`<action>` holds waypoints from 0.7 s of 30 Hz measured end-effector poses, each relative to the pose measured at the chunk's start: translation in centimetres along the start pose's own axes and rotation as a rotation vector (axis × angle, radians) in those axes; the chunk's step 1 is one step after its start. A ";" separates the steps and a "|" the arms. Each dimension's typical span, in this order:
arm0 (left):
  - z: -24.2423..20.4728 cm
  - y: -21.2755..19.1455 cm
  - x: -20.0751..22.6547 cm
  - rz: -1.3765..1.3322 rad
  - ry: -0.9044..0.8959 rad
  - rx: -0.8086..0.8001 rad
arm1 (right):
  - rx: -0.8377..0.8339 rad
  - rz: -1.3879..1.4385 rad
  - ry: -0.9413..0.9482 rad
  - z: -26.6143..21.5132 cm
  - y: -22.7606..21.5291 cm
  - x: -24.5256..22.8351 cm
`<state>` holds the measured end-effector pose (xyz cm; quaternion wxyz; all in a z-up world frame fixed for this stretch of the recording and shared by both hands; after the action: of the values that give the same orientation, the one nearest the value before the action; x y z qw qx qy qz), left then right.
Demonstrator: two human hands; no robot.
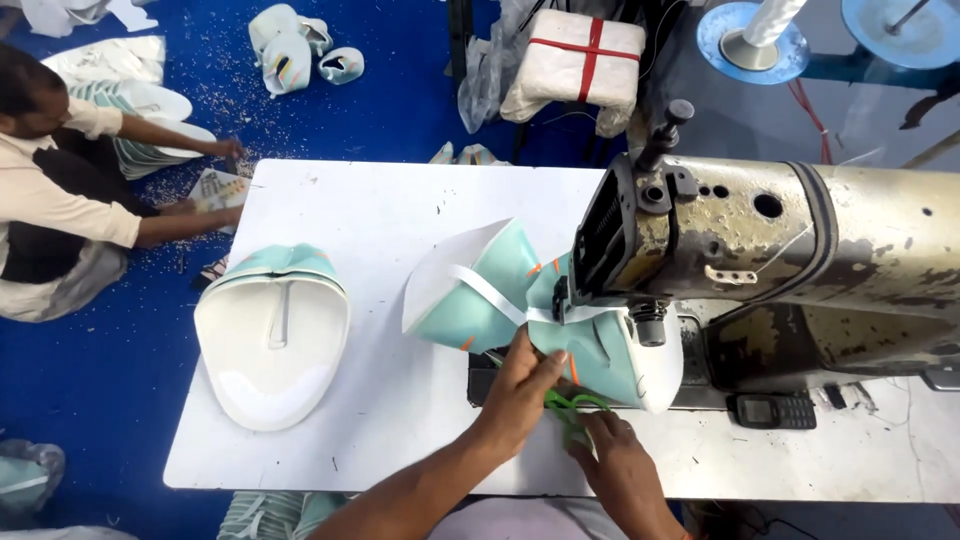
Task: The person sews a white strap onto a green shoe upper using an industrial sewing machine.
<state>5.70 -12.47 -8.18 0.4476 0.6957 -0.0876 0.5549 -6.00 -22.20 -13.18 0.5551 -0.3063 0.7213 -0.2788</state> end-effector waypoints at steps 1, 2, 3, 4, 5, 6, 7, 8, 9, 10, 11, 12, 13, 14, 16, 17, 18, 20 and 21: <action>0.2 0.2 0.2 0.004 0.021 0.021 | 0.059 -0.105 -0.006 0.2 0.3 0.9; 0.4 0.3 0.4 0.009 0.042 0.042 | 0.117 -0.209 -0.012 0.3 0.8 1.7; 0.3 0.6 0.7 0.013 0.044 0.043 | 0.119 -0.207 -0.016 0.4 0.6 1.3; 0.4 0.9 1.1 0.030 0.054 0.067 | 0.102 -0.222 0.015 0.5 0.5 1.3; 0.4 1.1 1.4 0.047 0.065 0.090 | 0.086 -0.237 0.047 0.6 0.3 1.3; 0.5 1.0 1.2 0.047 0.067 0.087 | 0.089 -0.239 0.047 0.8 0.2 1.2; 0.6 0.9 1.2 0.068 0.090 0.089 | 0.065 -0.222 0.082 1.0 0.2 1.4; 0.6 0.8 1.1 0.086 0.109 0.091 | 0.038 -0.203 0.121 1.1 0.3 1.7; 0.6 0.9 1.0 0.084 0.108 0.090 | 0.038 -0.204 0.124 1.1 0.4 2.2; 0.5 0.9 1.1 0.105 0.114 0.094 | -0.006 -0.189 0.141 1.3 0.9 2.8; 0.4 0.9 1.2 0.126 0.120 0.099 | -0.051 -0.174 0.158 1.4 1.4 3.4; 0.5 0.7 0.9 0.126 0.123 0.100 | -0.051 -0.175 0.157 1.5 1.2 3.5; 0.5 0.5 0.6 0.168 0.134 0.099 | -0.110 -0.149 0.156 1.7 1.5 3.6; 0.5 0.3 0.4 0.210 0.145 0.099 | -0.169 -0.121 0.156 1.8 1.9 3.7; -0.3 0.2 1.2 0.385 0.154 0.081 | -0.256 -0.098 0.181 1.7 1.8 3.6; -0.7 0.4 1.8 0.559 0.160 0.062 | -0.343 -0.075 0.207 1.6 2.1 3.6; -1.0 -0.1 3.0 0.563 0.160 0.062 | -0.342 -0.073 0.204 1.5 2.0 3.5; -1.7 -0.5 5.4 1.091 0.104 0.065 | -0.431 0.020 0.269 0.8 2.6 3.9; -1.4 -1.5 6.6 1.089 0.103 0.066 | -0.432 0.019 0.269 0.5 2.9 4.3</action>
<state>8.14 -8.09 -3.37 0.0771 0.5353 -0.3955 0.7423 -6.72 -23.57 -18.12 0.3783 -0.3712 0.8345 -0.1511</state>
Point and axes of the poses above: each hand's wrist, its own z-axis towards the middle knuckle, its own y-axis out of the palm, x = y × z, the point moved 9 cm from there along z, towards the middle knuckle, and after that the axes turned 9 degrees about -x, right-handed, at the moved point
